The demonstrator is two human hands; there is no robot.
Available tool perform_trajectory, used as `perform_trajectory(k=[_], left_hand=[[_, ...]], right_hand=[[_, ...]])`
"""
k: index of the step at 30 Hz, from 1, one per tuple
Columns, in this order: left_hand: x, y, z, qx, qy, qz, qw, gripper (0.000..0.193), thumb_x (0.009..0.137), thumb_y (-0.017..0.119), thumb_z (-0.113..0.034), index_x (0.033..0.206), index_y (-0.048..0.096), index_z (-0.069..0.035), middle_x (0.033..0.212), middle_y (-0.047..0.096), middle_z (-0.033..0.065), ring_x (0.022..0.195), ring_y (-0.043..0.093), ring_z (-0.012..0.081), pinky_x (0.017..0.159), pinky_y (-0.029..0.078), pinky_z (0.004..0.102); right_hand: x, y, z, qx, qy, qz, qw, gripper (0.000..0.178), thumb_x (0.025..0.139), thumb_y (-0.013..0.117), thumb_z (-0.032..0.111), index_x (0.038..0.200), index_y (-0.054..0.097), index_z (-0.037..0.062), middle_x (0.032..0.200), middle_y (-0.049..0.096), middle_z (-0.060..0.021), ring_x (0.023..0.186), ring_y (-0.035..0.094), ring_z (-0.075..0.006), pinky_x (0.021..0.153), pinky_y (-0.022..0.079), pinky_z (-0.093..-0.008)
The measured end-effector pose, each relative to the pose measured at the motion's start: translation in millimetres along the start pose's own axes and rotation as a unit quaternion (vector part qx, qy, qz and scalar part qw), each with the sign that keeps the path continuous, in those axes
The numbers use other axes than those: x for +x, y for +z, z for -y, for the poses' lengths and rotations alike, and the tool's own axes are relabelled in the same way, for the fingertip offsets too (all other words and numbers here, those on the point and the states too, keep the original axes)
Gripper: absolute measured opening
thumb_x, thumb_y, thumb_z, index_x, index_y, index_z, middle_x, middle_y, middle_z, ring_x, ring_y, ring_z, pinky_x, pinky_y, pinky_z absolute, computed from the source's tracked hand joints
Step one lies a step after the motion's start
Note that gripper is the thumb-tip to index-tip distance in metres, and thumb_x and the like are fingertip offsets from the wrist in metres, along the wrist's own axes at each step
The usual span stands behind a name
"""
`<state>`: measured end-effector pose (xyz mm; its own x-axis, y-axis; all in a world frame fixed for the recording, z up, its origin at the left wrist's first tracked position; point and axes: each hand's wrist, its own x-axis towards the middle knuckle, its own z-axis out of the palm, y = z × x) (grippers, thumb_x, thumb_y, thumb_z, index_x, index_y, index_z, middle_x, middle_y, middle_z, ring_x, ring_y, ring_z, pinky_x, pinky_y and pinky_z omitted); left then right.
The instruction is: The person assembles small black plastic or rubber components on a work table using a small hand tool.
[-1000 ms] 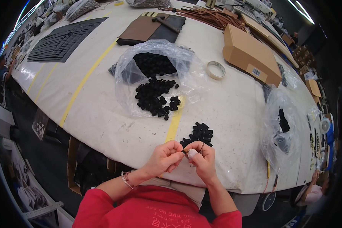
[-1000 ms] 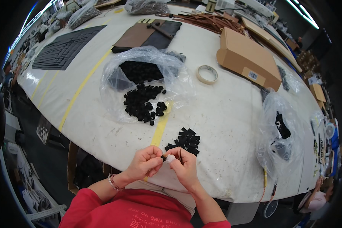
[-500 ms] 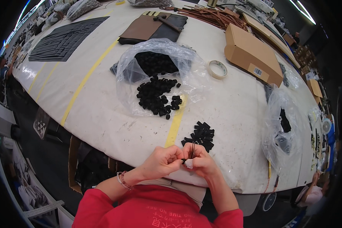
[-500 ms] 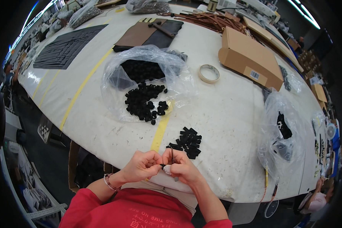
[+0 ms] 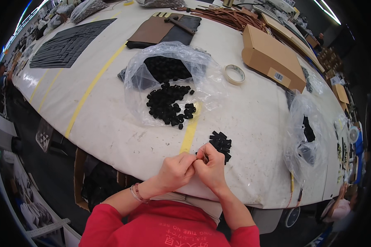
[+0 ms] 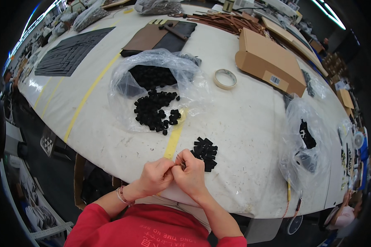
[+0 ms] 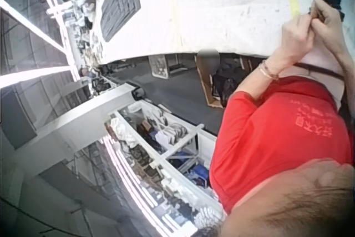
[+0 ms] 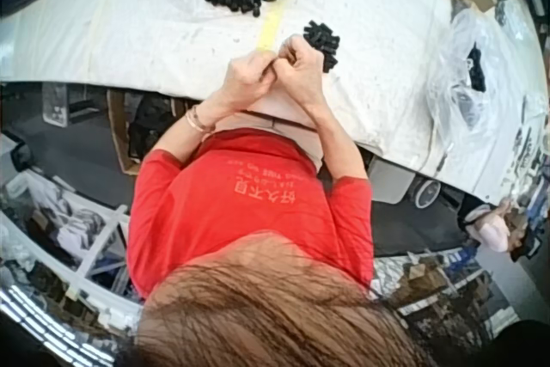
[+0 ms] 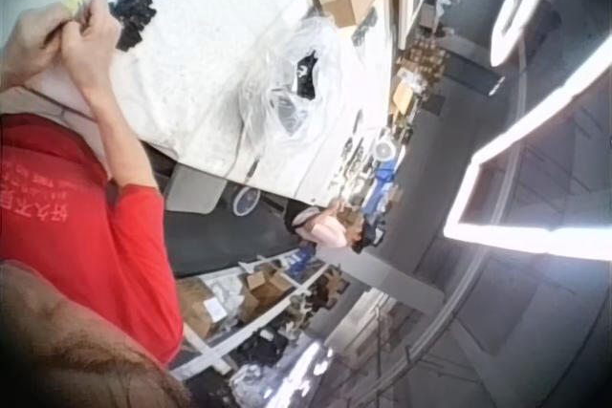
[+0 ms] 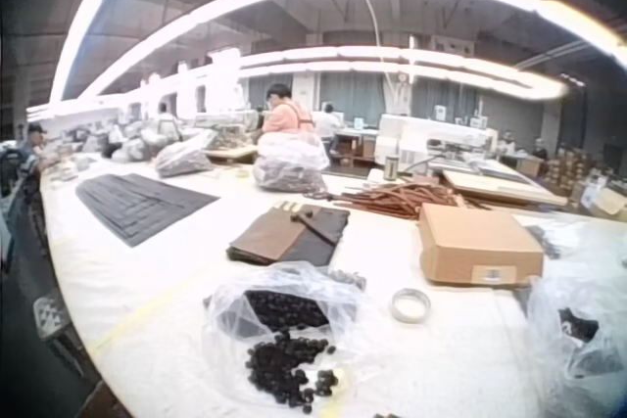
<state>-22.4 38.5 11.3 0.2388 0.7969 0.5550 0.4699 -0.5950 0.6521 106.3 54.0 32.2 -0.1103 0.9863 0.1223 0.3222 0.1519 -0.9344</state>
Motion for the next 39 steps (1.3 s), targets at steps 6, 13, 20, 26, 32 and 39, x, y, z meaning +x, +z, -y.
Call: perform_trajectory(k=[6, 13, 20, 26, 32, 39], left_hand=[[1.6, -9.3, -1.8, -0.169, -0.146, 0.061, 0.973, 0.009, 0.073, 0.053, 0.003, 0.08, 0.049, 0.0, 0.065, 0.054, 0.01, 0.053, 0.056, 0.0191, 0.047, 0.045, 0.0285], [9.5, -23.7, 1.9, -0.47, -0.413, 0.062, 0.778, 0.01, 0.077, 0.048, 0.004, 0.086, 0.052, 0.001, 0.065, 0.056, 0.0071, 0.05, 0.054, 0.0104, 0.043, 0.044, 0.0215], [7.6, -29.9, 13.2, -0.672, -0.446, 0.062, 0.588, 0.01, 0.076, 0.044, 0.002, 0.083, 0.049, -0.003, 0.057, 0.051, 0.0072, 0.035, 0.04, 0.0087, 0.03, 0.026, 0.0189], [4.8, -24.5, 14.3, -0.692, -0.418, 0.076, 0.583, 0.011, 0.076, 0.043, 0.0, 0.084, 0.049, -0.003, 0.056, 0.05, 0.0073, 0.034, 0.04, 0.0099, 0.03, 0.027, 0.0191], [4.0, -26.2, 14.5, -0.686, -0.427, 0.068, 0.585, 0.015, 0.076, 0.043, 0.0, 0.089, 0.051, 0.0, 0.055, 0.051, 0.0078, 0.035, 0.044, 0.011, 0.03, 0.032, 0.0196], [2.7, -30.0, 16.3, -0.693, -0.426, 0.093, 0.574, 0.012, 0.075, 0.044, 0.001, 0.082, 0.054, 0.002, 0.06, 0.056, 0.0106, 0.034, 0.046, 0.0113, 0.028, 0.033, 0.0189]], right_hand=[[-1.3, -5.8, 10.9, -0.07, -0.032, 0.073, 0.994, 0.014, 0.063, 0.052, -0.001, 0.075, 0.045, 0.0016, 0.057, 0.051, -0.0117, 0.046, 0.05, -0.0217, 0.045, 0.038, -0.028], [-5.9, -26.7, 16.2, 0.04, 0.081, 0.165, 0.982, 0.014, 0.083, 0.047, 0.011, 0.091, 0.042, 0.0014, 0.065, 0.05, -0.0043, 0.055, 0.045, -0.0112, 0.051, 0.037, -0.0237], [-8.3, -34.6, 15.4, 0.063, 0.179, 0.263, 0.946, 0.018, 0.086, 0.046, 0.016, 0.094, 0.049, 0.0004, 0.061, 0.053, -0.0053, 0.055, 0.049, -0.0094, 0.052, 0.039, -0.024], [-5.9, -31.1, 18.2, 0.066, 0.164, 0.262, 0.949, 0.018, 0.085, 0.048, 0.014, 0.094, 0.051, -0.0003, 0.058, 0.053, -0.0032, 0.054, 0.05, -0.0072, 0.05, 0.037, -0.0212], [-4.7, -29.6, 20.9, 0.07, 0.159, 0.249, 0.953, 0.016, 0.083, 0.049, 0.012, 0.091, 0.052, -0.0014, 0.059, 0.053, -0.0038, 0.054, 0.051, -0.0071, 0.05, 0.038, -0.0208], [-5.0, -31.3, 19.2, 0.086, 0.163, 0.289, 0.94, 0.013, 0.082, 0.051, 0.012, 0.086, 0.055, -0.0002, 0.058, 0.053, -0.0028, 0.053, 0.05, -0.0068, 0.048, 0.037, -0.0207]])
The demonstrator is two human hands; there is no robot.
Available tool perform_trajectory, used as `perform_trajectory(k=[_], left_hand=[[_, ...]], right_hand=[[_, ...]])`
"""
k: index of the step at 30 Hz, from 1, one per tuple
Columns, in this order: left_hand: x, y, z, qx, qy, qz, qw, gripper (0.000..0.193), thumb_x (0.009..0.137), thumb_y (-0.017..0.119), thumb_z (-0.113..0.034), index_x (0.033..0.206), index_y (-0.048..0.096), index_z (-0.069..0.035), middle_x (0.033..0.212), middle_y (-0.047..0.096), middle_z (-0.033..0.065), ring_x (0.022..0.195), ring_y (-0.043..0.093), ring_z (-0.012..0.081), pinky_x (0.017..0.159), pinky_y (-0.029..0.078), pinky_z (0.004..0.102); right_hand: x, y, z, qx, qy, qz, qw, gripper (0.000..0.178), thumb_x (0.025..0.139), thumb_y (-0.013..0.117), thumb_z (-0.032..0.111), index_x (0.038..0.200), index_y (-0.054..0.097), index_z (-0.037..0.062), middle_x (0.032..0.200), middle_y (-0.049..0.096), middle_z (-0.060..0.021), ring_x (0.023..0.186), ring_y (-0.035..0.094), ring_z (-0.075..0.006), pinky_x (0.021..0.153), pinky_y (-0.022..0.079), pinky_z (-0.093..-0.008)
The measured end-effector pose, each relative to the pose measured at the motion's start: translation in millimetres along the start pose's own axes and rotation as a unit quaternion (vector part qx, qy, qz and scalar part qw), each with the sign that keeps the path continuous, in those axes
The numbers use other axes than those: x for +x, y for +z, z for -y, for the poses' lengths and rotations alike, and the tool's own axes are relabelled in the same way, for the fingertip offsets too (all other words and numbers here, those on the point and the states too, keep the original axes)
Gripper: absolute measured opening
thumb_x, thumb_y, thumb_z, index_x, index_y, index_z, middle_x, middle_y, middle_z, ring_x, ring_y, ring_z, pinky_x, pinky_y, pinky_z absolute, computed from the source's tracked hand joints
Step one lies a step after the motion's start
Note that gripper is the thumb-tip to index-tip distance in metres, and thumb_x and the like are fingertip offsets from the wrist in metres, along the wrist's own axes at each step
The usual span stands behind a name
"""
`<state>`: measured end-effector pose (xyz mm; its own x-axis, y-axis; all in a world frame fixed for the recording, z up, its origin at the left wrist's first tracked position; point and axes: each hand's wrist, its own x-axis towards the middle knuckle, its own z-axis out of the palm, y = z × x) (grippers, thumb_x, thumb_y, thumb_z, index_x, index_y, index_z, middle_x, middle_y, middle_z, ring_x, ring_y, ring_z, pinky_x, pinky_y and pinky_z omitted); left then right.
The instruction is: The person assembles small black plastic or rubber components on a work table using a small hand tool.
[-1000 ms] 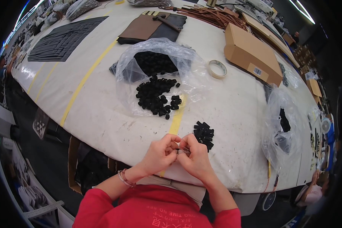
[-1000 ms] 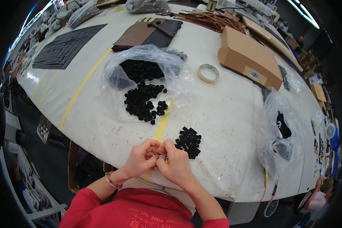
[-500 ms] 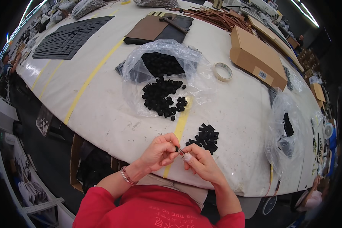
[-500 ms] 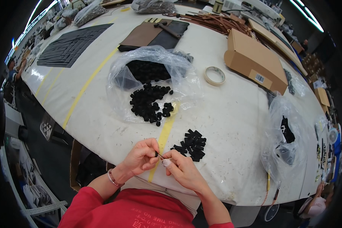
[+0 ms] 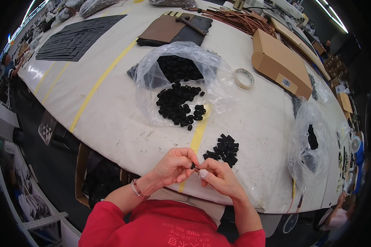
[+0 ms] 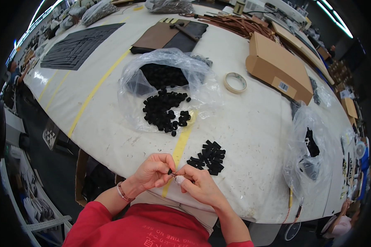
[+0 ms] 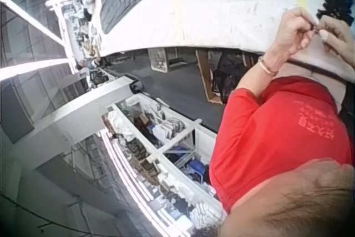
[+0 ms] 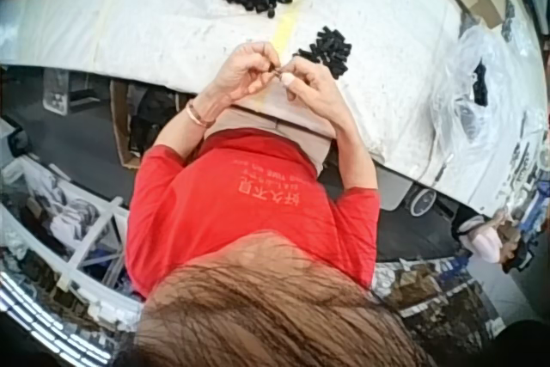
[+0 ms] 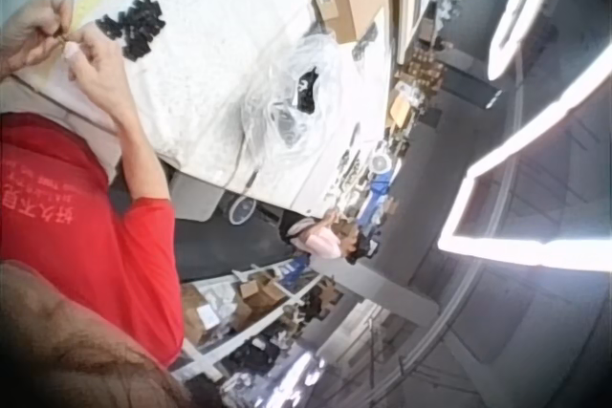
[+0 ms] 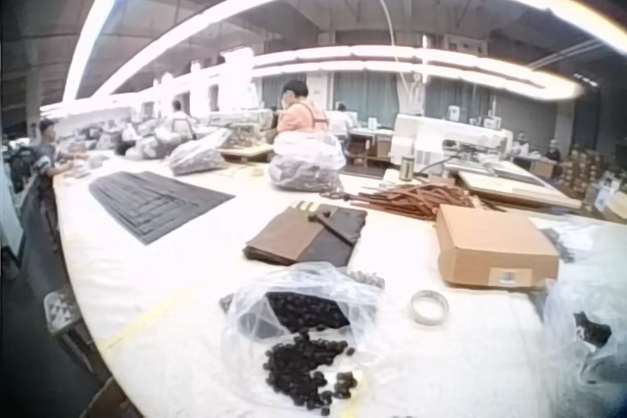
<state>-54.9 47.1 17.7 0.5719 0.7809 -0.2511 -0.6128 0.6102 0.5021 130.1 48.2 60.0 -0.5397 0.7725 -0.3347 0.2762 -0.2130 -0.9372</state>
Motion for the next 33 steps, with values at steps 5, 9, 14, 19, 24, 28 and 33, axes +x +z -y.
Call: perform_trajectory(k=[5, 9, 14, 19, 24, 28, 33], left_hand=[[-2.4, 3.5, -1.2, -0.027, -0.068, -0.004, 0.997, 0.011, 0.074, 0.044, 0.001, 0.079, 0.054, 0.002, 0.059, 0.055, 0.0098, 0.032, 0.045, 0.0096, 0.028, 0.033, 0.0177], [-1.1, 5.6, -3.5, -0.02, -0.092, -0.004, 0.996, 0.011, 0.074, 0.044, 0.001, 0.079, 0.054, 0.002, 0.057, 0.055, 0.0084, 0.032, 0.045, 0.0088, 0.028, 0.033, 0.0175], [-3.7, 7.6, 1.5, 0.105, -0.002, -0.093, 0.99, 0.011, 0.076, 0.045, 0.001, 0.081, 0.055, 0.0, 0.057, 0.055, 0.0075, 0.037, 0.048, 0.0088, 0.031, 0.036, 0.0193], [-3.9, 22.7, 25.8, 0.608, 0.491, -0.099, 0.616, 0.014, 0.072, 0.048, 0.006, 0.082, 0.055, 0.0, 0.064, 0.055, 0.0146, 0.049, 0.056, 0.0157, 0.046, 0.046, 0.0261], [-4.8, 24.4, 18.0, 0.301, 0.317, -0.114, 0.892, 0.008, 0.081, 0.045, -0.005, 0.082, 0.052, -0.003, 0.063, 0.053, 0.0088, 0.046, 0.051, 0.0143, 0.041, 0.04, 0.0233], [-4.6, 15.9, 7.6, -0.042, 0.003, -0.051, 0.998, 0.026, 0.09, 0.039, -0.025, 0.084, 0.052, -0.004, 0.06, 0.051, 0.0041, 0.042, 0.046, 0.0115, 0.036, 0.034, 0.0196], [-9.1, 14.3, 13.7, -0.189, -0.067, -0.015, 0.98, 0.024, 0.089, 0.042, -0.024, 0.085, 0.053, -0.003, 0.06, 0.052, 0.0053, 0.04, 0.045, 0.0116, 0.034, 0.034, 0.0201]], right_hand=[[2.7, -2.9, -9.1, -0.008, -0.046, 0.037, 0.998, 0.012, 0.077, 0.054, 0.011, 0.084, 0.057, 0.0018, 0.054, 0.051, -0.0027, 0.05, 0.047, -0.0065, 0.046, 0.035, -0.0219], [5.0, -7.7, -10.7, -0.019, -0.049, 0.058, 0.997, 0.011, 0.077, 0.054, 0.01, 0.083, 0.058, 0.0018, 0.052, 0.05, -0.003, 0.047, 0.045, -0.0075, 0.044, 0.033, -0.0234], [4.6, -1.9, -10.5, -0.085, -0.081, -0.028, 0.993, 0.01, 0.079, 0.054, 0.01, 0.082, 0.057, 0.0011, 0.052, 0.048, -0.0037, 0.046, 0.043, -0.0078, 0.044, 0.033, -0.0246], [14.0, 16.9, -15.3, -0.053, -0.11, -0.184, 0.975, 0.011, 0.083, 0.052, 0.01, 0.084, 0.056, -0.0002, 0.053, 0.048, -0.0033, 0.047, 0.042, -0.007, 0.044, 0.033, -0.0226], [16.7, 22.0, -18.9, -0.053, -0.156, -0.249, 0.954, 0.013, 0.086, 0.047, 0.009, 0.091, 0.053, -0.002, 0.06, 0.051, -0.0024, 0.054, 0.045, -0.0054, 0.049, 0.036, -0.0188], [10.6, 26.7, -25.3, -0.164, -0.22, -0.281, 0.92, 0.013, 0.082, 0.05, 0.004, 0.093, 0.053, -0.0012, 0.066, 0.058, -0.0094, 0.055, 0.058, -0.0177, 0.049, 0.044, -0.0264], [10.2, 30.8, -32.1, -0.324, -0.325, -0.304, 0.835, 0.013, 0.083, 0.05, 0.001, 0.095, 0.045, -0.0004, 0.061, 0.053, -0.005, 0.049, 0.045, -0.0071, 0.043, 0.035, -0.0217]])
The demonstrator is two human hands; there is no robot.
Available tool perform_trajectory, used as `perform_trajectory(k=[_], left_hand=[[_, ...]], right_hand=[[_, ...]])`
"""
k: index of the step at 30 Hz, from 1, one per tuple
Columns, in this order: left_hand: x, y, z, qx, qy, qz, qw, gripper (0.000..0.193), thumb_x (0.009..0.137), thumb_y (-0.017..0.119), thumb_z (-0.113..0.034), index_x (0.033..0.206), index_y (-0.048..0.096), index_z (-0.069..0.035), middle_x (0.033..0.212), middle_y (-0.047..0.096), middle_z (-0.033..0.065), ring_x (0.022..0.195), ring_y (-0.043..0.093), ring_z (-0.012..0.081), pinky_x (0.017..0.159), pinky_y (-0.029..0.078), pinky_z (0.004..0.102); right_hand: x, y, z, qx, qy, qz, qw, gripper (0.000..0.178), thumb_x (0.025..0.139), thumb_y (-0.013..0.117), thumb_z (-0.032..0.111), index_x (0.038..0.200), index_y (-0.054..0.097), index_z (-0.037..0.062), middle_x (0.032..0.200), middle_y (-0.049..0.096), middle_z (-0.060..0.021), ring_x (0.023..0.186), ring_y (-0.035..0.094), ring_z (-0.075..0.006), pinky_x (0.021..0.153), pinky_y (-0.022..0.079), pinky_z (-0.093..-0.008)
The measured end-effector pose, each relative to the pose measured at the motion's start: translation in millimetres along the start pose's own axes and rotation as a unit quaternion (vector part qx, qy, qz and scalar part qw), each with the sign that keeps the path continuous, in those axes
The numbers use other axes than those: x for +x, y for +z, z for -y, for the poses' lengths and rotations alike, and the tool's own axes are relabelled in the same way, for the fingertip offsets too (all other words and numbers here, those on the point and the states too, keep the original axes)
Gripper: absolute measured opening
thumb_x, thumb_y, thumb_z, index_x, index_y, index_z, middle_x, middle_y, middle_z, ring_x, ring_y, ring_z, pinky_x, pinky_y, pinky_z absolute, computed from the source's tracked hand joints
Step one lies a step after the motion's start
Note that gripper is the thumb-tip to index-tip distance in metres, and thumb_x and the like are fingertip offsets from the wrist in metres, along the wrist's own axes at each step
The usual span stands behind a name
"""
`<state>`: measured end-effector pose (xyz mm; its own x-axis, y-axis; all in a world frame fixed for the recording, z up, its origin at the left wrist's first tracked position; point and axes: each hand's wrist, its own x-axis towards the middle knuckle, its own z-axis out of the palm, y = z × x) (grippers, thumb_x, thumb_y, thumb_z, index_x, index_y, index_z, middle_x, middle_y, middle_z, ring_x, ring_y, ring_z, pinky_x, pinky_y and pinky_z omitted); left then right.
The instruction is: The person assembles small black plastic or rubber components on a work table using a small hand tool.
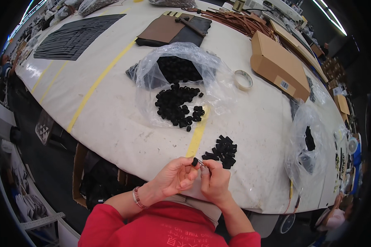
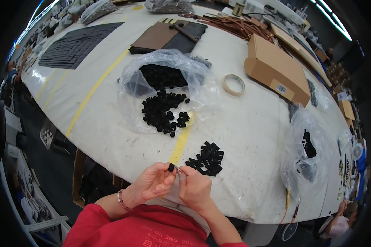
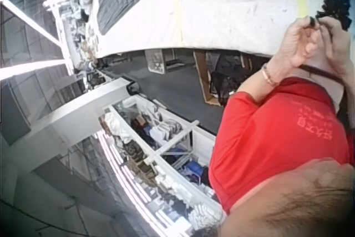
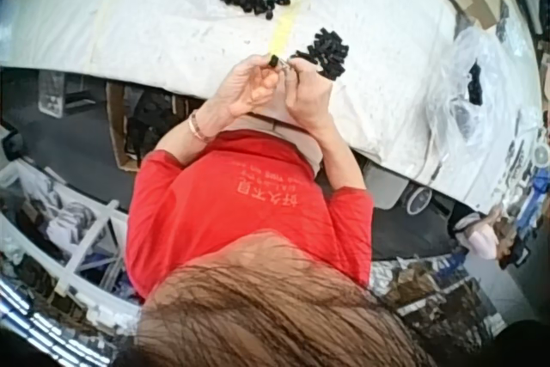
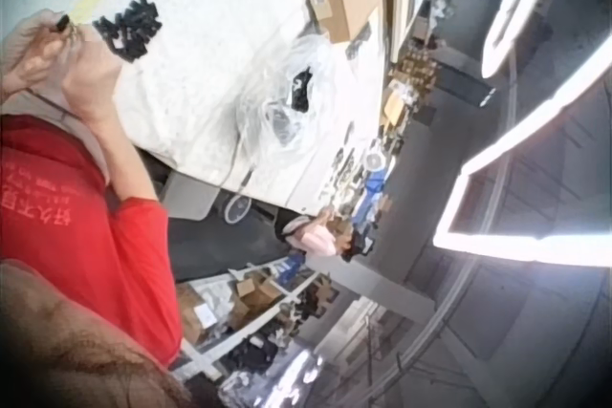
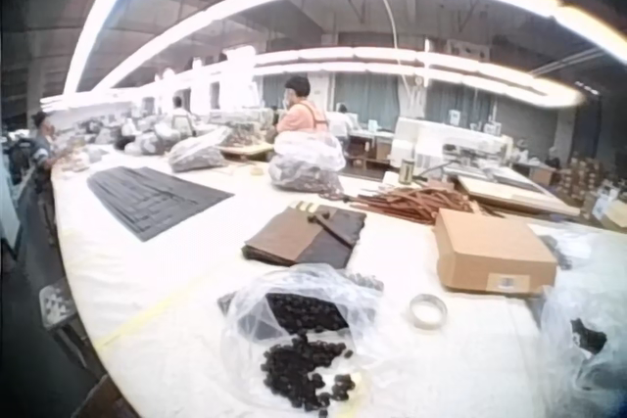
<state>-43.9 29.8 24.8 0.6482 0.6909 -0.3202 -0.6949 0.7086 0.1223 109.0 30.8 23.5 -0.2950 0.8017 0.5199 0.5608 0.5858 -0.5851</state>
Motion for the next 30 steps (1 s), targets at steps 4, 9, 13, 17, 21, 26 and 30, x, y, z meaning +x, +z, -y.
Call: perform_trajectory(k=[4, 9, 13, 17, 21, 26, 30], left_hand=[[-6.6, 7.8, 1.5, 0.117, 0.082, -0.044, 0.989, 0.021, 0.086, 0.044, -0.02, 0.084, 0.052, -0.001, 0.058, 0.052, 0.0063, 0.038, 0.045, 0.0118, 0.032, 0.033, 0.0205], [-7.6, 11.1, 1.5, 0.144, 0.107, -0.065, 0.982, 0.017, 0.084, 0.044, -0.015, 0.082, 0.051, 0.0, 0.057, 0.052, 0.0067, 0.036, 0.045, 0.0122, 0.03, 0.033, 0.0199], [-9.2, 4.0, 4.2, 0.189, 0.1, -0.071, 0.974, 0.016, 0.084, 0.045, -0.015, 0.082, 0.051, 0.0, 0.058, 0.052, 0.0065, 0.037, 0.046, 0.012, 0.03, 0.033, 0.0203], [-2.6, 16.7, -11.4, 0.198, 0.088, -0.098, 0.971, 0.016, 0.084, 0.045, -0.016, 0.082, 0.052, -0.001, 0.059, 0.052, 0.0054, 0.039, 0.046, 0.0114, 0.032, 0.033, 0.0216], [18.5, 36.9, -64.2, 0.153, 0.229, -0.169, 0.946, 0.025, 0.086, 0.049, -0.028, 0.089, 0.05, -0.003, 0.075, 0.058, 0.0078, 0.052, 0.051, 0.0111, 0.043, 0.036, 0.0224], [24.5, 44.5, -83.0, 0.272, 0.172, -0.098, 0.942, 0.029, 0.087, 0.047, -0.027, 0.1, 0.053, -0.002, 0.079, 0.06, 0.0097, 0.05, 0.053, 0.0101, 0.044, 0.041, 0.0195], [20.5, 55.4, -74.6, 0.466, 0.034, -0.01, 0.884, 0.026, 0.085, 0.051, -0.02, 0.1, 0.051, 0.001, 0.073, 0.06, 0.0092, 0.051, 0.056, 0.0113, 0.045, 0.044, 0.0217]], right_hand=[[-4.9, 0.0, 9.5, 0.357, 0.233, 0.029, 0.904, 0.015, 0.083, 0.051, 0.002, 0.093, 0.041, 0.0017, 0.061, 0.051, -0.0028, 0.048, 0.041, -0.0055, 0.041, 0.031, -0.021], [0.8, -6.8, 5.3, 0.321, 0.242, 0.102, 0.91, 0.021, 0.085, 0.051, 0.009, 0.1, 0.037, 0.0043, 0.061, 0.048, -0.0019, 0.048, 0.037, -0.0043, 0.041, 0.027, -0.0167], [1.3, -4.6, 10.3, 0.396, 0.208, 0.075, 0.892, 0.021, 0.084, 0.052, 0.009, 0.1, 0.039, 0.005, 0.057, 0.047, -0.0019, 0.046, 0.037, -0.004, 0.04, 0.026, -0.0164], [6.5, -24.9, 3.7, 0.523, 0.432, 0.145, 0.72, 0.024, 0.081, 0.056, 0.008, 0.1, 0.043, 0.0007, 0.058, 0.049, -0.0009, 0.046, 0.038, -0.0039, 0.043, 0.032, -0.0187], [24.8, -52.3, -24.4, 0.127, 0.319, 0.081, 0.936, 0.013, 0.08, 0.055, 0.01, 0.087, 0.055, -0.0007, 0.065, 0.058, -0.0066, 0.052, 0.05, -0.0088, 0.049, 0.041, -0.0223], [54.6, -59.6, -71.7, -0.058, 0.304, 0.107, 0.945, 0.015, 0.073, 0.057, 0.012, 0.08, 0.058, -0.0003, 0.065, 0.06, -0.0124, 0.055, 0.056, -0.0201, 0.055, 0.043, -0.0299], [63.7, -51.2, -88.1, -0.129, 0.297, 0.2, 0.925, 0.016, 0.069, 0.056, 0.014, 0.077, 0.059, 0.0005, 0.066, 0.06, -0.0144, 0.061, 0.057, -0.027, 0.058, 0.044, -0.0333]])
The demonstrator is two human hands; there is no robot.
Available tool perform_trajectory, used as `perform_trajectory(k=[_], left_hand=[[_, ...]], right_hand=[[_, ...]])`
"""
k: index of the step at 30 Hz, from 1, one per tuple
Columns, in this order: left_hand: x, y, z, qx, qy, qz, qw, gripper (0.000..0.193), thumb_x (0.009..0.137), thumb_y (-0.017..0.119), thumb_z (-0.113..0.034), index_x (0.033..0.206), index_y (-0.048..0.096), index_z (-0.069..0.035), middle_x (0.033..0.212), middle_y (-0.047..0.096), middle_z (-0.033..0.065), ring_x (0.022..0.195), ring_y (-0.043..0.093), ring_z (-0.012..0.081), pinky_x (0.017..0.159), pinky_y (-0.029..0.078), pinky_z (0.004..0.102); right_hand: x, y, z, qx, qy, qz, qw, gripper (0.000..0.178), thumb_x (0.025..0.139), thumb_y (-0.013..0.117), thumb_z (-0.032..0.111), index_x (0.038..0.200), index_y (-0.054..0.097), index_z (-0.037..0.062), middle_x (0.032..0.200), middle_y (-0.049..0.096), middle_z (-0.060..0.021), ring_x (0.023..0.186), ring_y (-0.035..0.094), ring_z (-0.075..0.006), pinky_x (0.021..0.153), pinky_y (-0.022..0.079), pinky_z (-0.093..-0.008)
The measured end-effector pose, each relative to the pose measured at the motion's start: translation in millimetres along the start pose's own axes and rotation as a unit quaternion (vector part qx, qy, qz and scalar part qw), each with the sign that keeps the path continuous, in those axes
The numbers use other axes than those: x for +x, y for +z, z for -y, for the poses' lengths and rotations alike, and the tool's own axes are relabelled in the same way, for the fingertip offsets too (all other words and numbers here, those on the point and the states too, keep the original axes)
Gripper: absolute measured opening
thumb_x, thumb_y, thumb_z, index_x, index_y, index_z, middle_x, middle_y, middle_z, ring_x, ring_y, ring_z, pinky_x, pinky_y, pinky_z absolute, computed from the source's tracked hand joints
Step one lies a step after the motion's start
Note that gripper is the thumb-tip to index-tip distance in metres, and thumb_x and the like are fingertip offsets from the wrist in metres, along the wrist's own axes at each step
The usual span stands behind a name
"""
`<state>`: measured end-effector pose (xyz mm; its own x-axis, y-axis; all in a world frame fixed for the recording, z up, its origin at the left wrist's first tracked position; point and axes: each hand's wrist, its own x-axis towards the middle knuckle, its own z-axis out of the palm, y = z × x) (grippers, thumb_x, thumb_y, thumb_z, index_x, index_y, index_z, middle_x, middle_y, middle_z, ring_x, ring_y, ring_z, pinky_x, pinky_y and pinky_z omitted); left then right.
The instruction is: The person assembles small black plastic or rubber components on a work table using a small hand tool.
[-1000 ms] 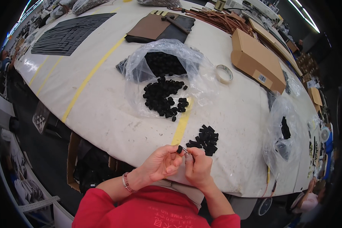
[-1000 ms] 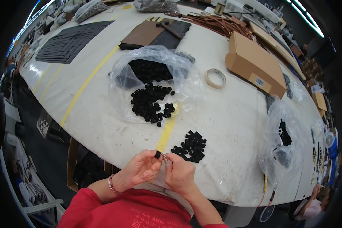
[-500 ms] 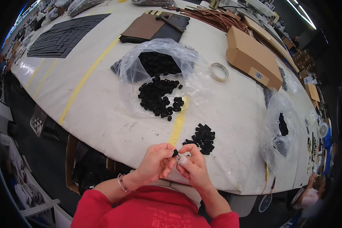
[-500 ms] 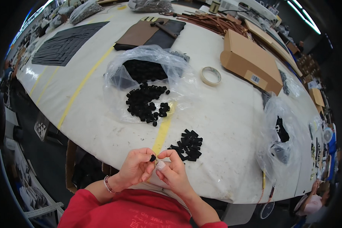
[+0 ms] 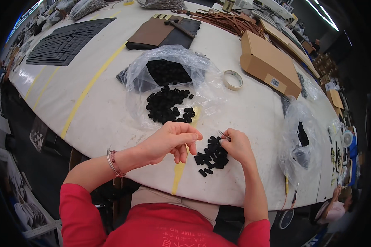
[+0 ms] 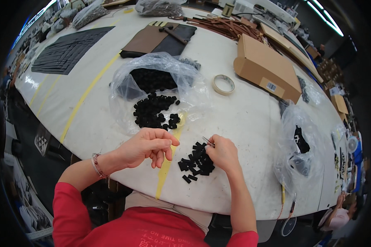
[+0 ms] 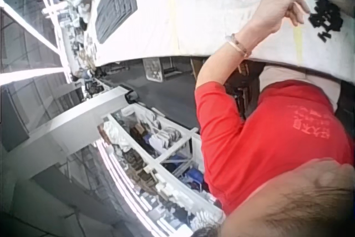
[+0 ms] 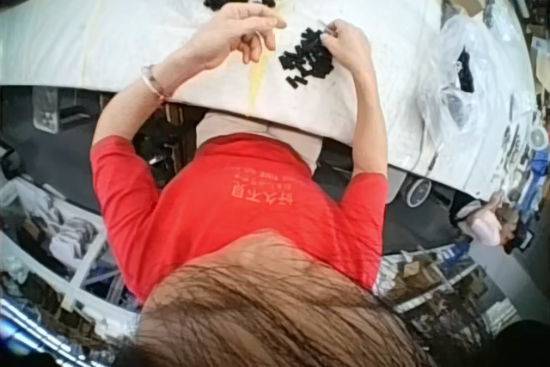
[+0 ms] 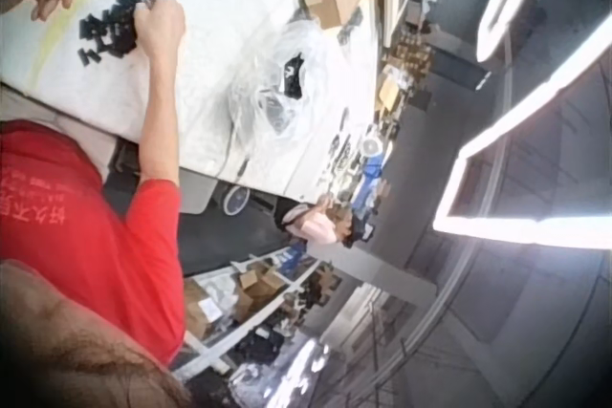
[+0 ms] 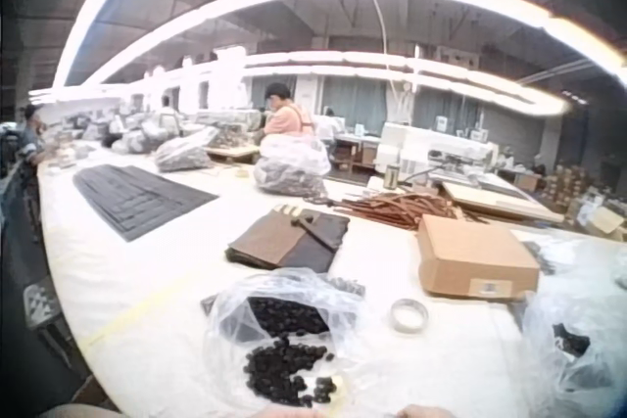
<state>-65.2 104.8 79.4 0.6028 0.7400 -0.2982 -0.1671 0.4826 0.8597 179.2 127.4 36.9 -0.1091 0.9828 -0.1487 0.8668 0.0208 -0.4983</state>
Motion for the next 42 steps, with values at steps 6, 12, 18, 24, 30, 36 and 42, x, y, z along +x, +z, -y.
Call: perform_trajectory(k=[6, 12, 18, 24, 30, 36, 42], left_hand=[[4.6, 8.9, 12.1, 0.349, 0.222, -0.046, 0.91, 0.02, 0.078, 0.054, -0.004, 0.097, 0.055, 0.002, 0.077, 0.06, 0.0092, 0.058, 0.058, 0.0155, 0.05, 0.046, 0.0242], [12.7, 21.2, 62.0, 0.486, 0.53, -0.086, 0.69, 0.031, 0.072, 0.054, 0.004, 0.102, 0.056, 0.0, 0.096, 0.059, 0.0113, 0.062, 0.058, 0.0223, 0.052, 0.048, 0.0271], [-3.8, 28.6, 68.4, 0.168, 0.336, -0.121, 0.919, 0.019, 0.083, 0.05, -0.004, 0.099, 0.056, 0.003, 0.08, 0.059, 0.0113, 0.054, 0.055, 0.0132, 0.046, 0.045, 0.0227], [-13.1, 31.0, 74.8, -0.239, 0.066, -0.086, 0.965, 0.018, 0.088, 0.046, -0.01, 0.101, 0.051, 0.001, 0.072, 0.057, 0.0082, 0.047, 0.051, 0.0092, 0.04, 0.039, 0.0194], [-10.8, 33.6, 85.6, -0.232, 0.087, -0.072, 0.966, 0.014, 0.086, 0.049, -0.011, 0.098, 0.045, -0.005, 0.067, 0.056, 0.0061, 0.043, 0.047, 0.0096, 0.038, 0.035, 0.018], [-11.8, 32.9, 89.3, -0.22, 0.082, -0.081, 0.969, 0.013, 0.086, 0.05, -0.011, 0.095, 0.042, -0.008, 0.066, 0.056, 0.0049, 0.042, 0.046, 0.0088, 0.037, 0.031, 0.0174], [-12.0, 31.3, 92.4, -0.216, 0.076, -0.071, 0.971, 0.011, 0.086, 0.05, -0.012, 0.094, 0.043, -0.009, 0.065, 0.055, 0.0043, 0.042, 0.046, 0.0079, 0.037, 0.031, 0.017]], right_hand=[[-9.7, -11.8, 7.7, 0.277, 0.044, 0.049, 0.959, 0.009, 0.067, 0.05, 0.005, 0.071, 0.056, 0.0001, 0.06, 0.056, -0.0062, 0.05, 0.049, -0.015, 0.047, 0.038, -0.0265], [-52.7, 8.6, 28.8, 0.689, 0.127, 0.251, 0.668, 0.011, 0.069, 0.044, -0.002, 0.077, 0.05, 0.0019, 0.055, 0.042, 0.0038, 0.036, 0.027, -0.0019, 0.031, 0.022, -0.0167], [-74.3, 32.0, 47.9, 0.716, 0.079, 0.21, 0.661, 0.004, 0.078, 0.053, 0.006, 0.079, 0.052, 0.0018, 0.05, 0.041, 0.0028, 0.038, 0.031, -0.0031, 0.035, 0.025, -0.0187], [-79.3, 40.1, 54.5, 0.516, -0.005, 0.01, 0.856, 0.012, 0.077, 0.056, 0.004, 0.087, 0.057, -0.0024, 0.056, 0.045, 0.0058, 0.05, 0.036, 0.0, 0.044, 0.028, -0.0159], [-78.3, 43.6, 54.2, 0.497, 0.009, 0.026, 0.867, 0.01, 0.076, 0.055, 0.003, 0.083, 0.059, -0.0024, 0.058, 0.048, 0.0052, 0.05, 0.036, 0.0005, 0.044, 0.028, -0.0161], [-76.5, 38.1, 52.4, 0.528, 0.026, 0.075, 0.846, 0.009, 0.076, 0.057, 0.004, 0.082, 0.059, -0.002, 0.058, 0.049, 0.0046, 0.05, 0.039, 0.0001, 0.044, 0.03, -0.0158], [-75.7, 37.0, 51.2, 0.536, 0.029, 0.094, 0.838, 0.008, 0.076, 0.058, 0.004, 0.081, 0.059, -0.0017, 0.058, 0.05, 0.0041, 0.05, 0.04, -0.0004, 0.044, 0.031, -0.0161]])
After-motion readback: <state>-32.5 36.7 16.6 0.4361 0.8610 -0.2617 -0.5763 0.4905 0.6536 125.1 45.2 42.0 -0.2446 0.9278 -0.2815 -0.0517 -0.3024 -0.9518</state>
